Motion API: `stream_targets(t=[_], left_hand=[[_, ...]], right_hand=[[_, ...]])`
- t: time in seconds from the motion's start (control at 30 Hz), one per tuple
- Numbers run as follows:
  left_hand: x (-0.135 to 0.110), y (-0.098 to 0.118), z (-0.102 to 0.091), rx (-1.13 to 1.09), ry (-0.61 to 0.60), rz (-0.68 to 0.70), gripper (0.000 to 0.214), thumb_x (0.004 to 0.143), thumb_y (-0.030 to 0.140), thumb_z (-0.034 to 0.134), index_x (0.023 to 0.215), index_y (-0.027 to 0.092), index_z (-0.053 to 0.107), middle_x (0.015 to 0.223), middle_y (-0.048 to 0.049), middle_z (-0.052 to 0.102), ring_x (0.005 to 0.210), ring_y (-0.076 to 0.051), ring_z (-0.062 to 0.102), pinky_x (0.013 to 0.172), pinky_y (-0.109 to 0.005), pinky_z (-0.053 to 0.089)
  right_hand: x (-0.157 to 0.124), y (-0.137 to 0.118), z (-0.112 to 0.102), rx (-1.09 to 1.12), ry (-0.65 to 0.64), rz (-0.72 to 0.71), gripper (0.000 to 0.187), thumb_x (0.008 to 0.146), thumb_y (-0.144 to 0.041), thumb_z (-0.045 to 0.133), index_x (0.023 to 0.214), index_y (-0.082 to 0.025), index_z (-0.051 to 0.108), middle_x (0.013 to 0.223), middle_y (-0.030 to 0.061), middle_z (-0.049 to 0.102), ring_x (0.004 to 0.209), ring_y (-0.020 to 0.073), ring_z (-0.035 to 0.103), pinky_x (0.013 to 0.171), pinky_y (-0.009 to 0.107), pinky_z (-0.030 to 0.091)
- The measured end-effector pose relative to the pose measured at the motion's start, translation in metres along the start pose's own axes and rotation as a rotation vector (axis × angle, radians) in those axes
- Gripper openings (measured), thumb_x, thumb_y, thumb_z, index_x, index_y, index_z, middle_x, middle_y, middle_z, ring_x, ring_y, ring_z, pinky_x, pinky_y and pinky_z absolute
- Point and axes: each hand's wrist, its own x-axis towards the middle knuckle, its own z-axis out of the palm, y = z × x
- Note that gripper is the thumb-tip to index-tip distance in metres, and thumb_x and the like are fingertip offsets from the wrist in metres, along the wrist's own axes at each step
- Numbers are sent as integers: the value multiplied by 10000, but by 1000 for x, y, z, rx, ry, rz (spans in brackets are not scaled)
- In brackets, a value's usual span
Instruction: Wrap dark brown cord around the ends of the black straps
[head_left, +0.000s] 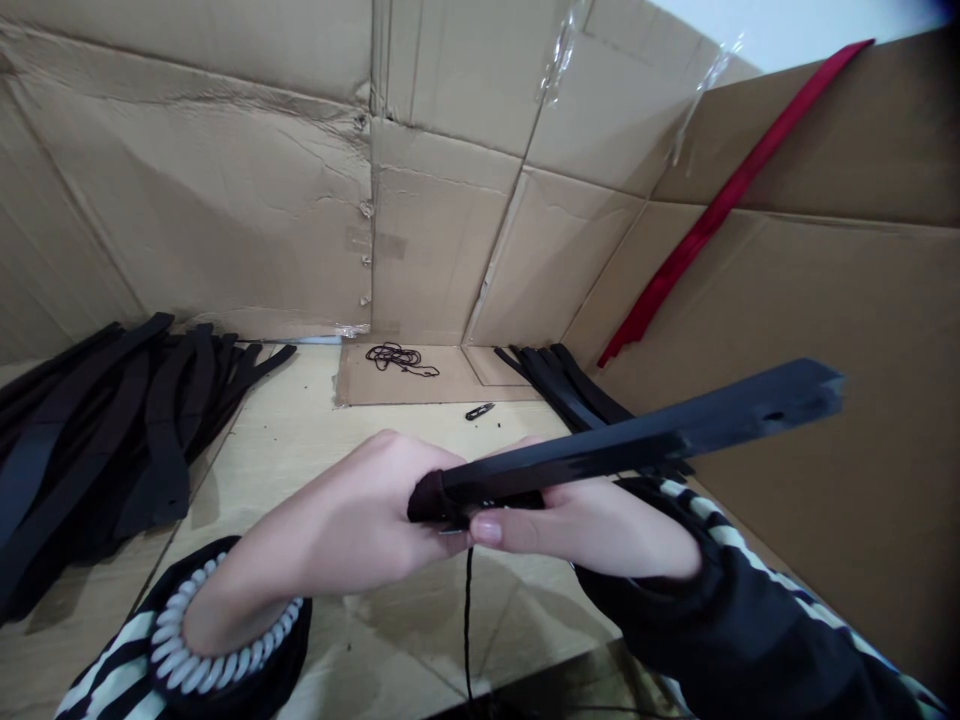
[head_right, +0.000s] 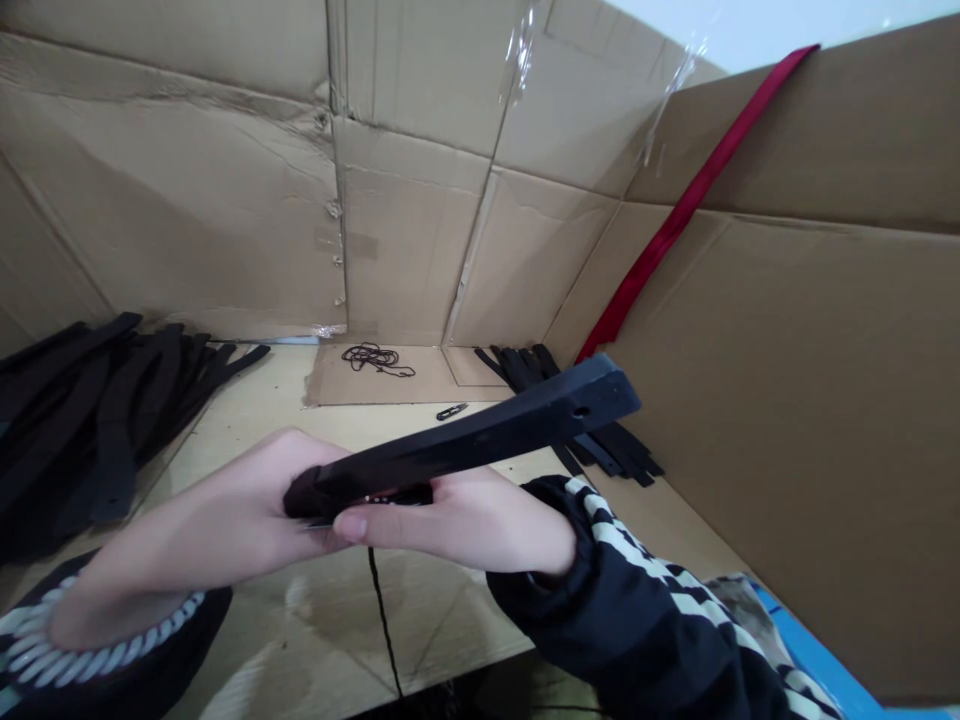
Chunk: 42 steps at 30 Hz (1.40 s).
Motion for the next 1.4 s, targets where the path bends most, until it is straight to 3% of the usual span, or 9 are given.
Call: stream_targets(t=[0.2, 0.33, 0.57, 0.73, 0.83, 0.93, 1.13, 1.3, 1.4], left_hand=[[2, -2, 0, 5, 35, -5, 86, 794, 149, 523, 709, 160, 517, 681, 41, 501, 656, -103, 433, 562, -210, 343], [3, -2, 0, 38, 54, 19, 73, 792, 134, 511, 739, 158, 555, 702, 31, 535, 667, -112, 467, 571, -220, 345], [1, -3, 1, 87, 63, 10, 91, 802, 140, 503, 722, 159, 542, 674, 27, 519, 628, -108, 452, 556, -225, 336], [2, -1, -1, 53, 13, 22, 115, 839, 187, 510, 729, 162, 535, 668, 33, 492, 619, -102, 419, 547, -223, 329], [1, -1, -3, 49, 19, 28, 151, 855, 217, 520, 714, 164, 529, 645, 43, 469, 603, -91, 402, 540, -215, 325], [1, -1, -5, 37, 30, 42, 117, 855, 197, 522, 745, 172, 558, 672, 49, 510, 625, -86, 439, 567, -198, 347], [3, -1, -4, 75, 44, 8, 183, 852, 229, 542, 685, 167, 501, 625, 58, 476, 588, -77, 412, 525, -195, 319], [2, -2, -3, 35, 49, 11, 117, 838, 193, 545, 721, 182, 542, 651, 67, 500, 609, -72, 428, 541, -179, 335], [2, -3, -3, 76, 57, 26, 165, 857, 223, 536, 699, 180, 521, 632, 69, 486, 594, -70, 415, 541, -180, 334]], right_hand=[[2, 0, 7, 36, 86, -15, 232, 819, -270, 650, 1018, -169, 713, 1016, 28, 709, 980, 155, 650, 883, 265, 532], [1, 2, 11, 16, 159, -12, 230, 809, -266, 659, 1005, -159, 716, 990, 30, 714, 934, 153, 662, 842, 255, 549], [1, 6, 9, -7, 154, -5, 270, 832, -314, 640, 1011, -123, 705, 972, 54, 715, 882, 146, 656, 798, 244, 542], [0, 9, 8, 7, 108, -24, 197, 854, -303, 619, 958, -158, 702, 947, 21, 699, 866, 115, 635, 813, 212, 513], [-3, 12, 4, -58, 127, 20, 226, 852, -352, 614, 889, -145, 695, 765, 12, 632, 691, 95, 566, 650, 195, 488], [-6, 12, 1, -155, 163, 68, 298, 824, -425, 633, 811, -132, 683, 619, -11, 497, 560, 71, 427, 496, 178, 382], [-8, 10, 2, -100, 146, 16, 292, 852, -376, 615, 1043, -168, 691, 914, 36, 657, 837, 125, 589, 762, 219, 494], [-10, 13, 1, -174, 184, -9, 261, 849, -383, 621, 987, -175, 698, 716, -2, 595, 622, 79, 498, 549, 174, 418], [-13, 10, -1, -250, 226, -81, 199, 857, -330, 620, 988, -196, 688, 799, 4, 642, 730, 98, 578, 645, 183, 467]])
